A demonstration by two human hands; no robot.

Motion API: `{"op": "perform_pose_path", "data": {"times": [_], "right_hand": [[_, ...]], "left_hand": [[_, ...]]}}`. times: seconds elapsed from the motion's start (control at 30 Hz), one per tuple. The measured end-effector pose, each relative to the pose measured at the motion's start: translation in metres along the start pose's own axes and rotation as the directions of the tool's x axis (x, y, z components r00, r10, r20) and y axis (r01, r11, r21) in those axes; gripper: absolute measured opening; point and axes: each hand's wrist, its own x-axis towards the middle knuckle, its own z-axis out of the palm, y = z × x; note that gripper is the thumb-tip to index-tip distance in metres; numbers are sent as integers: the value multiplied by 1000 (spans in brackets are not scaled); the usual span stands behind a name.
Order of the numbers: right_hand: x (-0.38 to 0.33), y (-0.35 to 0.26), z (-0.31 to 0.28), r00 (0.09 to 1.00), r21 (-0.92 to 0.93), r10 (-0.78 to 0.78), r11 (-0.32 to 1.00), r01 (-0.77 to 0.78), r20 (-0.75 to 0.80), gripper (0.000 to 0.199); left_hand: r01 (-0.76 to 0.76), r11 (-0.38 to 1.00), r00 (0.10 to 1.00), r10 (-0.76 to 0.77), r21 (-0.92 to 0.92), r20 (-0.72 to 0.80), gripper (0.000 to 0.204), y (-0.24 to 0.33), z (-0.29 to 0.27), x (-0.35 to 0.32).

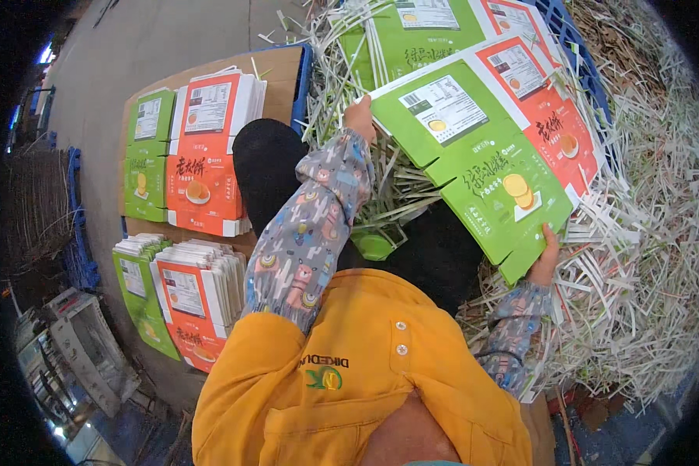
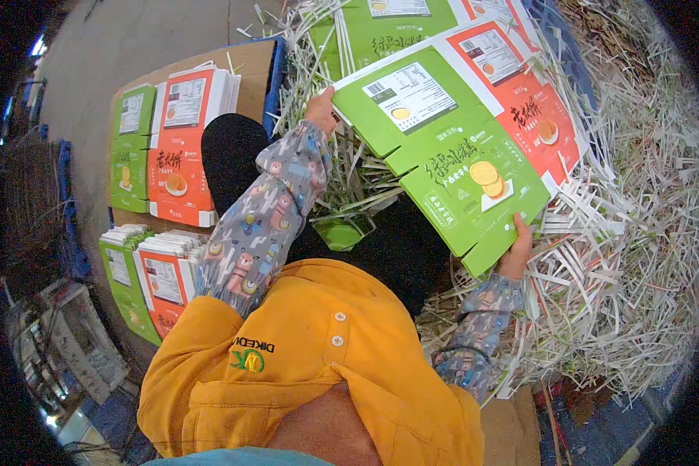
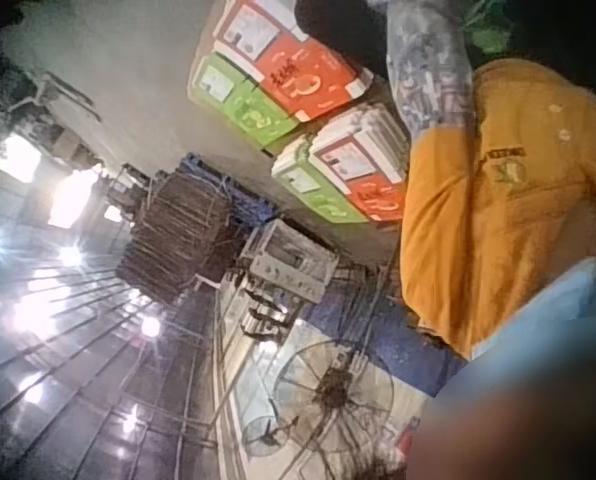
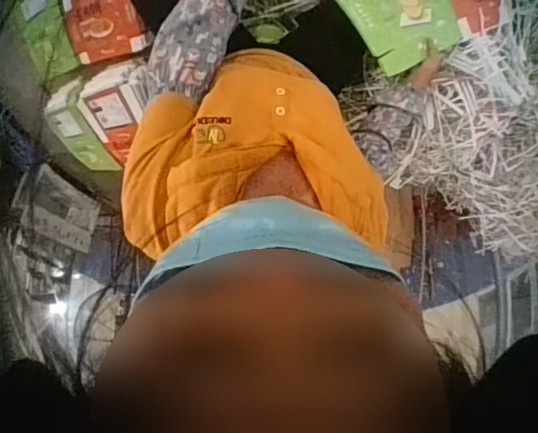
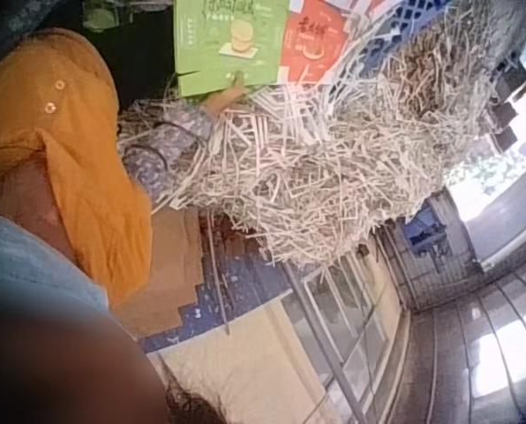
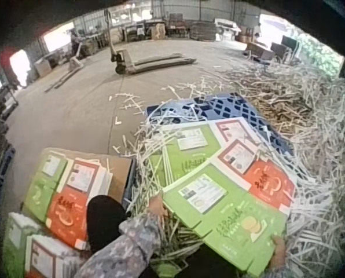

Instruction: Manually strip waste paper trimmings from cardboard packaging flats and stack the cleaned flats.

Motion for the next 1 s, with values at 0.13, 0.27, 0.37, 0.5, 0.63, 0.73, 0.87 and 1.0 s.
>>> {"op": "perform_pose_path", "data": {"times": [0.13,0.27,0.37,0.5,0.63,0.73,0.87,1.0], "right_hand": [[7,7,-29,988,-82,-136,988,129,-76,31],[13,14,-31,980,-146,-180,975,166,-87,29],[18,24,-37,987,-70,-144,988,139,-77,31],[-19,-1,-17,997,148,62,987,-54,-52,40],[-29,7,-12,992,134,105,984,-113,68,43],[-14,29,-26,998,219,51,974,-58,38,41],[-46,17,13,989,405,122,902,-147,87,41],[-48,51,41,990,486,76,865,-125,120,37]], "left_hand": [[-468,622,829,555,627,67,25,41,32,-17],[-615,478,725,655,628,211,28,62,19,-5],[-710,581,704,609,399,365,25,71,-1,21],[-606,517,789,488,604,373,24,133,-8,60],[-560,287,825,277,777,492,28,182,-32,74],[-764,-233,66,900,601,432,27,168,-19,43],[-565,783,819,570,261,61,19,156,-33,-83],[-16,993,952,50,-113,303,19,111,-49,-175]]}}
